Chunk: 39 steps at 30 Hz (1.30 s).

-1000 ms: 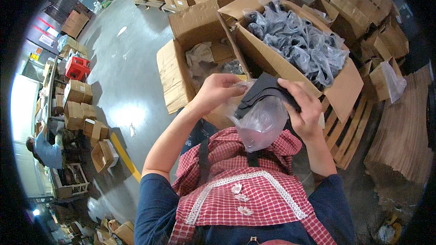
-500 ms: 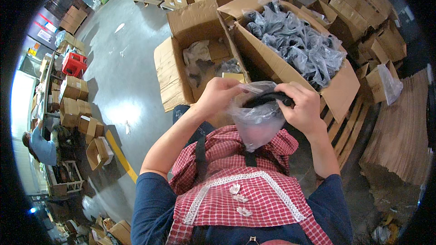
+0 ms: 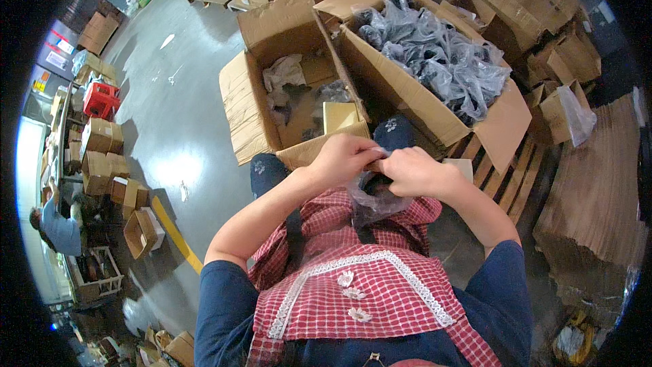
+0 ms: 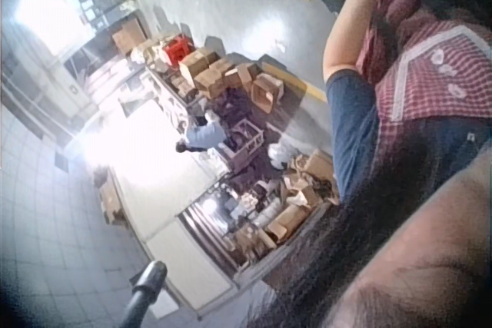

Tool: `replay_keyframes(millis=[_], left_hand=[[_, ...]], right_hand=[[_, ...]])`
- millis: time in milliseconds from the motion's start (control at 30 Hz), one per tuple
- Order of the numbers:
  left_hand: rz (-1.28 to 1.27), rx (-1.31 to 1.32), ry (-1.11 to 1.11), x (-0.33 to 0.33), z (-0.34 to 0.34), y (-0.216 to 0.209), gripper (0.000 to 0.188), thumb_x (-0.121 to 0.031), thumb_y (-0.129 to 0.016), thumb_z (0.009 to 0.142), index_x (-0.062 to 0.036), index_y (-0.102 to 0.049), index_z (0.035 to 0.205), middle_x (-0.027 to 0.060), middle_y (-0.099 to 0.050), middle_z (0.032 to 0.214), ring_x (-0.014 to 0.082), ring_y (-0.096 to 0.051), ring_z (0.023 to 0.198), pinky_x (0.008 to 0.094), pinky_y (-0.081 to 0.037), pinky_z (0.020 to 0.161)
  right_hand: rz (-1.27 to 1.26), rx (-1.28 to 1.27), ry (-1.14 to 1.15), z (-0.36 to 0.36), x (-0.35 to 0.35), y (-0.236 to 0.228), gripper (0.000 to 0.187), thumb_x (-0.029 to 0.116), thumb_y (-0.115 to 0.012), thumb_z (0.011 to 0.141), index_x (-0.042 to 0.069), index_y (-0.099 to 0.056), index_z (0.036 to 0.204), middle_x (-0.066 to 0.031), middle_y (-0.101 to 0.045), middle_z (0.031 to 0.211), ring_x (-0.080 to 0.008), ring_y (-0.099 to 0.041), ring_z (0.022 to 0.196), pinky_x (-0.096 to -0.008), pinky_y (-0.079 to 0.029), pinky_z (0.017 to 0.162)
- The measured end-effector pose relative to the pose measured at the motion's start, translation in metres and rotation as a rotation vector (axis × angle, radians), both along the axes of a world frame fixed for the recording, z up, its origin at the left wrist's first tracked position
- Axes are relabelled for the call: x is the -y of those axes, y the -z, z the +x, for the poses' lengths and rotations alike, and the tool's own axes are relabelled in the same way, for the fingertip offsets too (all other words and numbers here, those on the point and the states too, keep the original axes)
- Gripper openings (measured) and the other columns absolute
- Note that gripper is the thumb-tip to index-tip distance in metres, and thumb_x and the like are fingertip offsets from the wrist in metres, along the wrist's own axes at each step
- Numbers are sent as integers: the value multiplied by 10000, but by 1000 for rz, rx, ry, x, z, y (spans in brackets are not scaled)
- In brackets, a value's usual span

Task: The person attaches paper labels to black plastic components, places the components inside plastic bags, and puts the bags into a cardboard box.

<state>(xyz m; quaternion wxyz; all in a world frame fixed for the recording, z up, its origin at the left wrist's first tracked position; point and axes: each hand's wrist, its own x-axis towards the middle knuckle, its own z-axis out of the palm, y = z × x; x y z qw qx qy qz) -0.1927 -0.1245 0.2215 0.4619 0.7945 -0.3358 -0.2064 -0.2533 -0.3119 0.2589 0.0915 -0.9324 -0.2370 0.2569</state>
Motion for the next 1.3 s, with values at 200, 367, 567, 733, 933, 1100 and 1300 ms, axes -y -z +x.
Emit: replay_keyframes(millis=[200, 367, 567, 733, 933, 1100, 1300], left_hand=[[-65, -235, -63, -17, 1, 13, 249, -187, -634, 970, 6, -720, 1102, 29, -714, 883, 85, -592, 805, 283, -511, 704], [-150, -368, 18, -8, 1, 22, 266, -189, -632, 990, 32, -720, 1108, 18, -711, 937, 62, -585, 850, 252, -506, 745], [-88, -234, 61, 7, -10, 17, 223, -174, -658, 950, -9, -725, 1085, 134, -721, 908, 159, -676, 819, 316, -539, 737], [-348, 126, 307, 23, -16, -4, 189, -171, -683, 909, -35, -730, 1032, 184, -710, 961, 314, -707, 879, 375, -548, 758], [-324, -227, 119, 8, -3, -29, 243, -113, -645, 945, 5, -676, 1155, 81, -715, 939, 152, -669, 847, 301, -539, 748], [-490, -622, -402, -27, 41, -2, 257, -137, -551, 1007, 3, -617, 1212, 47, -656, 871, 121, -631, 750, 272, -535, 667], [-333, -681, -680, -81, 45, 89, 293, -150, -548, 1001, -19, -554, 1263, 98, -657, 959, 209, -683, 824, 325, -576, 686]], right_hand=[[117, -79, 165, -24, 24, -17, 744, 379, -683, 861, 62, -357, 1450, -241, -693, 885, -413, -694, 830, -522, -549, 744], [597, 83, 91, -34, 50, -19, 825, 342, -764, 825, 76, -356, 1491, -173, -690, 972, -284, -696, 904, -413, -525, 799], [545, 374, 135, -40, 55, 10, 1009, 155, -801, 615, 105, -338, 1510, -208, -305, 1539, -404, -352, 1406, -481, -319, 1149], [648, 101, 67, -17, 38, 67, 615, 161, -745, 723, 28, -575, 1299, -164, -593, 1304, -357, -561, 1211, -419, -463, 1009], [729, 386, 133, 23, 52, 76, 424, 232, -797, 708, 69, -698, 1087, -135, -709, 982, -307, -671, 832, -396, -530, 771], [1003, 596, 846, 86, 121, 48, 242, 187, -732, 784, 39, -697, 972, -62, -713, 912, -207, -682, 815, -350, -537, 716], [1646, 469, 1381, 205, 229, 34, 294, 182, -726, 817, 48, -646, 1066, -65, -674, 983, -200, -653, 780, -335, -553, 616]])
